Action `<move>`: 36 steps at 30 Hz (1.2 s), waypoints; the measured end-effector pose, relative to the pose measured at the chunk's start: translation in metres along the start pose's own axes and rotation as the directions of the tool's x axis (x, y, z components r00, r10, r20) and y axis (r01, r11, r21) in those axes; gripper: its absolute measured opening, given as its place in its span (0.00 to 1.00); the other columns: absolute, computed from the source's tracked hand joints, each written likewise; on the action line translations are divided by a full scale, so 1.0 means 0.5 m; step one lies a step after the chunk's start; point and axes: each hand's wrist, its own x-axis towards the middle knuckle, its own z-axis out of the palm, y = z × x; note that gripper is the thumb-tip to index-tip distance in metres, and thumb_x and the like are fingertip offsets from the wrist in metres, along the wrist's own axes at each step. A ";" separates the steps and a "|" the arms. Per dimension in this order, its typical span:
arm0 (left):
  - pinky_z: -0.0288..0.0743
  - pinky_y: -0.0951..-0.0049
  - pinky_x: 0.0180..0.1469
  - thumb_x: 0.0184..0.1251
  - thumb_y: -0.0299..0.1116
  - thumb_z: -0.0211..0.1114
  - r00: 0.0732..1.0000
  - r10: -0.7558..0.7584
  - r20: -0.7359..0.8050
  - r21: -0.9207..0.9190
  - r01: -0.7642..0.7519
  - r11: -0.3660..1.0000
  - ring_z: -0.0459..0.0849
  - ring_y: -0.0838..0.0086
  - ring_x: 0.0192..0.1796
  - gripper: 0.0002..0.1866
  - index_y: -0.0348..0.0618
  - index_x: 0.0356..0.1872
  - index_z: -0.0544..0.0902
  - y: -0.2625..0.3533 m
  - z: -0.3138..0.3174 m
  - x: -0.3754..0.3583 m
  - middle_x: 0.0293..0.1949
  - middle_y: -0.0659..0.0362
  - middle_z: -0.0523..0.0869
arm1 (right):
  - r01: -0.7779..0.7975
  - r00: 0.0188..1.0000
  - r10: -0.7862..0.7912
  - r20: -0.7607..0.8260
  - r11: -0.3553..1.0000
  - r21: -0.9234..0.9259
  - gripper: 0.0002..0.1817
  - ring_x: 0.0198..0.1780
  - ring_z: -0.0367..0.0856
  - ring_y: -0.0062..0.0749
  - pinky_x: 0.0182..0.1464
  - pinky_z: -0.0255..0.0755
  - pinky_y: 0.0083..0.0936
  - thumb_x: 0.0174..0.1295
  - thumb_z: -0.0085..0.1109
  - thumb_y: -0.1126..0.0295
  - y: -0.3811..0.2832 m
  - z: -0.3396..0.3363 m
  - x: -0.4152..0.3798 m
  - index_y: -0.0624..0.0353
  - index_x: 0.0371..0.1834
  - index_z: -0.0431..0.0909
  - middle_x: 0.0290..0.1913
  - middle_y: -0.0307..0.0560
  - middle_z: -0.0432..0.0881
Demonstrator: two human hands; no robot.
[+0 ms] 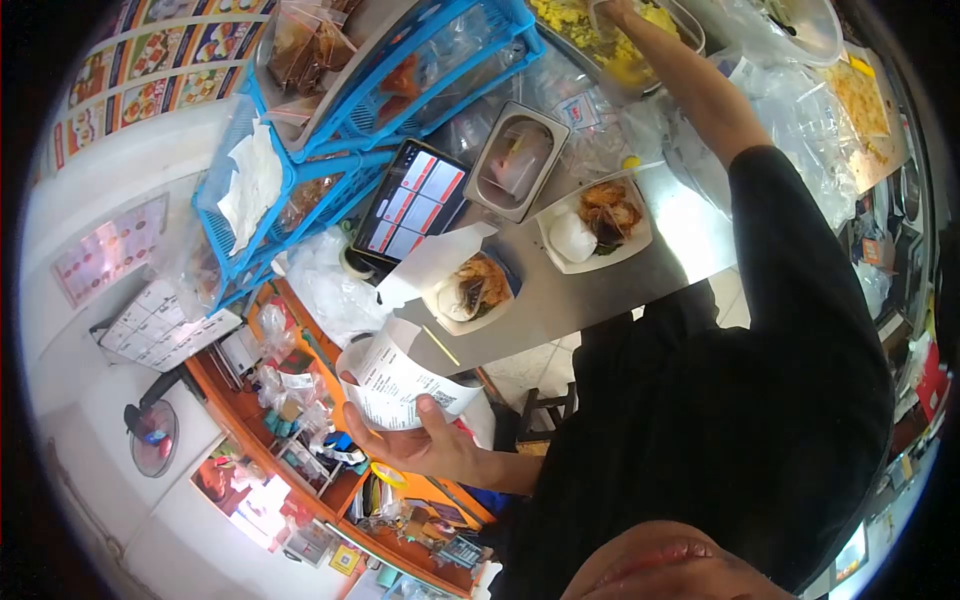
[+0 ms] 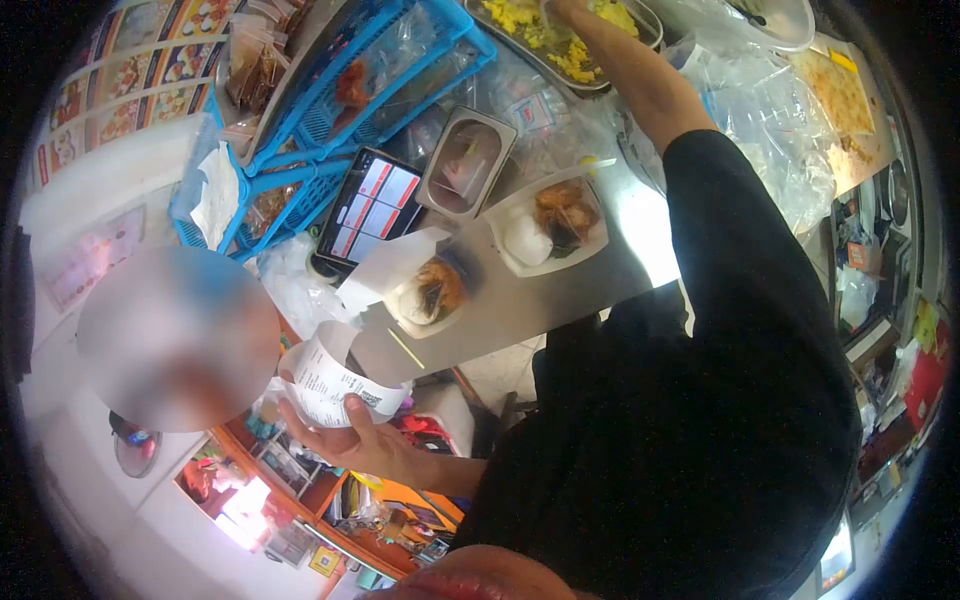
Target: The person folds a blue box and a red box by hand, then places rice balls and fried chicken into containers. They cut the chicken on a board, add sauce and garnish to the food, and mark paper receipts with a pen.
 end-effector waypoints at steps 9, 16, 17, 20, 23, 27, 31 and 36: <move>0.71 0.59 0.64 0.55 0.24 0.70 0.999 -0.040 -0.003 -0.009 0.040 0.999 0.72 0.54 0.65 0.38 0.37 0.67 0.61 -0.020 0.002 0.013 0.68 0.40 0.67 | -0.325 0.940 -0.010 0.342 0.285 0.902 0.17 0.35 0.82 0.32 0.35 0.79 0.29 0.71 0.52 0.60 -0.049 -0.140 -0.087 0.61 0.54 0.74 0.41 0.47 0.83; 0.73 0.58 0.63 0.56 0.26 0.70 0.998 0.022 0.054 -0.047 -0.020 0.999 0.71 0.51 0.66 0.39 0.37 0.68 0.60 -0.026 0.028 0.037 0.68 0.38 0.66 | -0.411 0.911 0.208 0.356 0.524 0.746 0.15 0.32 0.81 0.27 0.32 0.75 0.28 0.69 0.54 0.60 -0.105 -0.208 -0.117 0.59 0.48 0.78 0.36 0.43 0.83; 0.72 0.57 0.64 0.56 0.26 0.71 0.999 0.022 0.046 -0.052 -0.019 0.998 0.70 0.50 0.66 0.39 0.37 0.68 0.60 -0.025 0.027 0.036 0.68 0.37 0.65 | -0.449 0.893 0.265 0.364 0.591 0.670 0.14 0.30 0.81 0.26 0.30 0.74 0.28 0.67 0.56 0.59 -0.101 -0.206 -0.108 0.58 0.44 0.80 0.33 0.41 0.83; 0.72 0.55 0.64 0.57 0.26 0.70 0.999 0.021 0.047 -0.058 -0.018 0.998 0.69 0.48 0.67 0.39 0.37 0.68 0.59 -0.028 0.017 0.035 0.68 0.37 0.64 | 0.146 0.967 -0.248 0.067 0.745 0.651 0.10 0.29 0.81 0.33 0.30 0.73 0.30 0.65 0.56 0.64 0.024 -0.156 -0.066 0.59 0.39 0.82 0.35 0.46 0.84; 0.72 0.54 0.64 0.57 0.25 0.69 0.999 -0.004 0.039 -0.068 0.007 0.998 0.69 0.48 0.67 0.38 0.37 0.68 0.59 -0.039 0.005 0.030 0.69 0.36 0.63 | 0.066 0.989 -0.089 0.115 0.980 0.190 0.12 0.36 0.82 0.38 0.38 0.75 0.34 0.65 0.52 0.66 0.003 -0.148 -0.143 0.59 0.48 0.76 0.38 0.51 0.84; 0.71 0.55 0.64 0.57 0.23 0.69 0.999 0.002 0.042 -0.083 0.002 0.997 0.68 0.47 0.67 0.38 0.37 0.68 0.59 -0.054 0.011 0.031 0.69 0.35 0.63 | -0.092 0.993 0.115 0.007 0.829 -0.552 0.21 0.46 0.84 0.45 0.50 0.76 0.41 0.66 0.47 0.68 -0.008 -0.149 -0.214 0.58 0.62 0.68 0.43 0.57 0.84; 0.70 0.55 0.65 0.56 0.23 0.69 1.000 -0.015 0.027 -0.100 0.017 0.995 0.68 0.47 0.68 0.39 0.37 0.68 0.59 -0.051 0.010 0.030 0.69 0.35 0.63 | 0.069 0.993 -0.121 -0.008 0.617 -0.784 0.25 0.57 0.80 0.42 0.54 0.75 0.40 0.67 0.43 0.67 0.143 -0.036 -0.172 0.58 0.67 0.61 0.53 0.62 0.79; 0.70 0.54 0.65 0.56 0.24 0.70 0.999 0.012 0.035 -0.096 -0.009 0.995 0.69 0.47 0.67 0.38 0.36 0.67 0.59 -0.060 0.011 0.027 0.69 0.35 0.62 | 0.256 0.945 -0.295 0.142 0.396 -0.882 0.20 0.45 0.82 0.40 0.42 0.77 0.31 0.68 0.40 0.69 0.138 -0.068 -0.198 0.65 0.60 0.70 0.46 0.57 0.81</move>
